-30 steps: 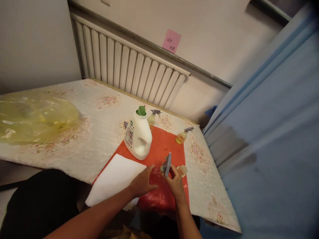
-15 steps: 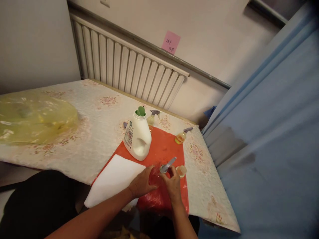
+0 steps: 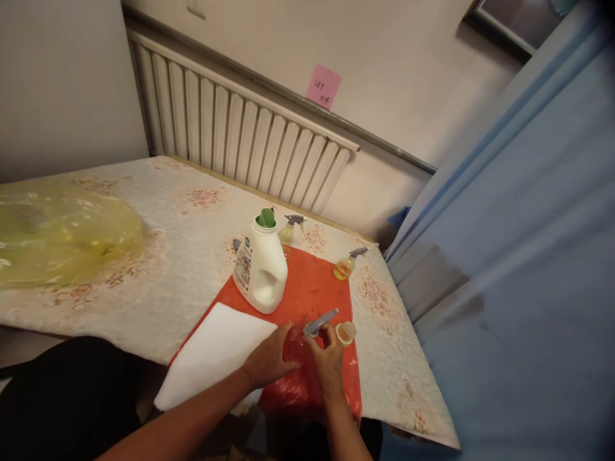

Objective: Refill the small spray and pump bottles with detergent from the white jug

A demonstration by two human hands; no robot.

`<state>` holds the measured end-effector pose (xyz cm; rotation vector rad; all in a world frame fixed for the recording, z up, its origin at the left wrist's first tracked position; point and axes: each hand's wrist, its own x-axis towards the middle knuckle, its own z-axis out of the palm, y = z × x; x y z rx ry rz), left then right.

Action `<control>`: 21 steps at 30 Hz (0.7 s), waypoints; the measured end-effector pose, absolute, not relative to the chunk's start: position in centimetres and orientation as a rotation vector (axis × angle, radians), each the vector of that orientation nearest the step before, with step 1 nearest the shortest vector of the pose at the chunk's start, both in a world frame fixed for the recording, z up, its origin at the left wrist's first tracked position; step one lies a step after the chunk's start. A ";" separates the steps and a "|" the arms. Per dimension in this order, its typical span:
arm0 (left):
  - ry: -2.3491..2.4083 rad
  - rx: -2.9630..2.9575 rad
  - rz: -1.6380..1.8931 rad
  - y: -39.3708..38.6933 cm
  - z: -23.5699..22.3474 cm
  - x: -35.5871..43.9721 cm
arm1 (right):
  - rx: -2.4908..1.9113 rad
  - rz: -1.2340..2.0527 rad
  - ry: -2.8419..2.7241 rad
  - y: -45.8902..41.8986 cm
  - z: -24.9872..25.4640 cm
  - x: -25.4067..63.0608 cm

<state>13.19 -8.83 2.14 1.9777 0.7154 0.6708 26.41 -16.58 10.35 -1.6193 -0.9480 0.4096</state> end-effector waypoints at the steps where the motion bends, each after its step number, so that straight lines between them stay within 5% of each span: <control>1: 0.721 1.988 0.664 -8.8 2.1 13.2 | -1.614 0.409 -0.939 -16.6 10.2 26.4; 21: 0.679 2.044 0.705 -8.5 0.8 13.5 | -1.589 0.396 -0.995 -16.8 9.5 26.2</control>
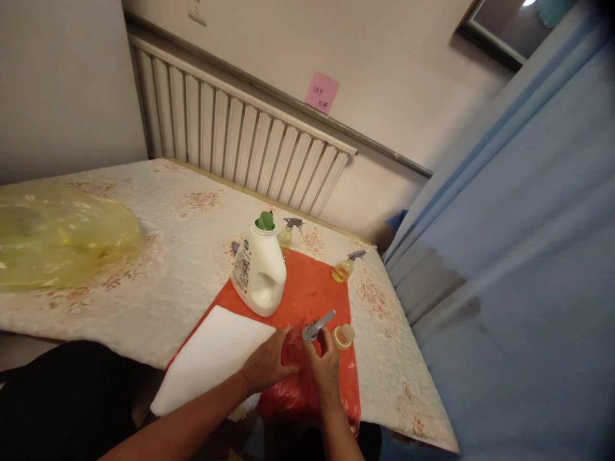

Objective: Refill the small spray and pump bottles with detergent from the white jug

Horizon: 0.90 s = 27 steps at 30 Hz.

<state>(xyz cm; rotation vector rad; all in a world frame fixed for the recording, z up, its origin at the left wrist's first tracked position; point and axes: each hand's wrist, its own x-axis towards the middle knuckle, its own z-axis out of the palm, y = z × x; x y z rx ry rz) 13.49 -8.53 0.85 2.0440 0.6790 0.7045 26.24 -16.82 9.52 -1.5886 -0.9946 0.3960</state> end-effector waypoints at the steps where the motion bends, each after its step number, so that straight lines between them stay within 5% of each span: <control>1: 0.676 2.047 0.708 -8.6 1.0 13.5 | -1.579 0.412 -1.019 -16.9 9.6 26.3; 27: 0.575 2.339 0.899 -8.2 1.9 9.8 | -1.870 0.229 -0.917 -18.3 4.8 25.9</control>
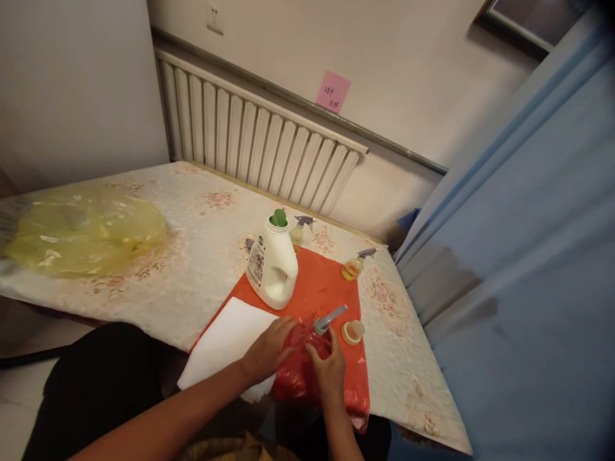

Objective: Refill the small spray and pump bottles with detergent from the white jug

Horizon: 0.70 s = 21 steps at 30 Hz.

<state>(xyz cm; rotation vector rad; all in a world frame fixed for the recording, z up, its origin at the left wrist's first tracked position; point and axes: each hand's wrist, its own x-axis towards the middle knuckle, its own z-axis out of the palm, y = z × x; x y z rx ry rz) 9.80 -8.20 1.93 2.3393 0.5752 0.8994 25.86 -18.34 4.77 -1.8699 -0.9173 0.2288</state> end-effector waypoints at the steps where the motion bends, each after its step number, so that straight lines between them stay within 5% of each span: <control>1: 0.618 2.375 0.914 -7.7 2.3 9.0 | -1.878 0.216 -0.934 -18.1 4.8 25.7; 12: 1.056 2.688 0.599 -1.7 3.7 3.7 | -1.978 0.083 -0.963 -16.8 4.3 24.0; 21: 1.050 2.699 0.687 -1.2 2.3 3.3 | -2.002 0.133 -0.948 -16.9 6.0 24.2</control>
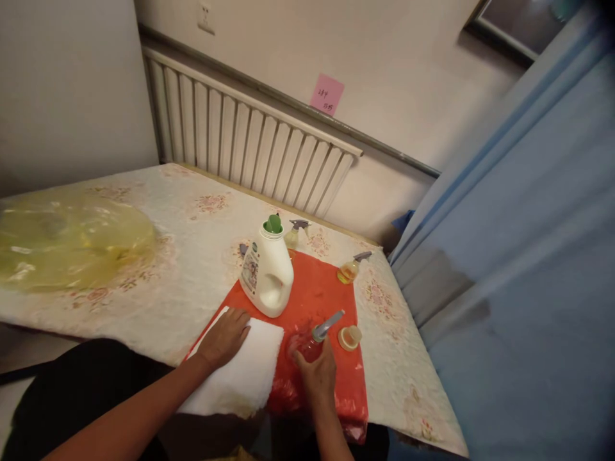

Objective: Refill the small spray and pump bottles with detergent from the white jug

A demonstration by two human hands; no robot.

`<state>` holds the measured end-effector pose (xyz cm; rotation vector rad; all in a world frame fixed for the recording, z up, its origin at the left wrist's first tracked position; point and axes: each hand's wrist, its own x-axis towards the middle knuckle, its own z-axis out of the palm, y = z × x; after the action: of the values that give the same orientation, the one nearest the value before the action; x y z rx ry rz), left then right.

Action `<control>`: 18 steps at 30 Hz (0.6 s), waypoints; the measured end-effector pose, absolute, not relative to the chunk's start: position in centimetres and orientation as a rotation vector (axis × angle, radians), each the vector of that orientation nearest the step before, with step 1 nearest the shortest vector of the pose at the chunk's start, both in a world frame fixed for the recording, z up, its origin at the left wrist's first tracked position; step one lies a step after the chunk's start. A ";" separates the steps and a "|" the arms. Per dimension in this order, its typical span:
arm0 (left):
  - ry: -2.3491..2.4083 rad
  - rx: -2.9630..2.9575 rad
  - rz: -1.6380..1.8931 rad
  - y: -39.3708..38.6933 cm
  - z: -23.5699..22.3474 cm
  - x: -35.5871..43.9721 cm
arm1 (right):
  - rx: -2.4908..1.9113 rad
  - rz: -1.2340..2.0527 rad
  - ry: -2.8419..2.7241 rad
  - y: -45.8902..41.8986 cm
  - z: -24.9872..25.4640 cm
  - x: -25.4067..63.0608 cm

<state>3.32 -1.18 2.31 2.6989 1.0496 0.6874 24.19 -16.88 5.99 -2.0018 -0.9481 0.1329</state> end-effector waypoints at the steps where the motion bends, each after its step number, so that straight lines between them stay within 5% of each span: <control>1: 1.044 2.714 0.698 -1.1 2.2 3.3 | -1.990 0.128 -0.945 -16.9 6.1 24.3; 18: 1.054 2.763 0.846 -0.1 0.5 3.3 | -1.929 0.082 -0.977 -14.6 11.0 31.1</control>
<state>3.32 -0.09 0.52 2.7626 1.0536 0.8460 31.06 -14.59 11.00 -1.9291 -0.9769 0.0821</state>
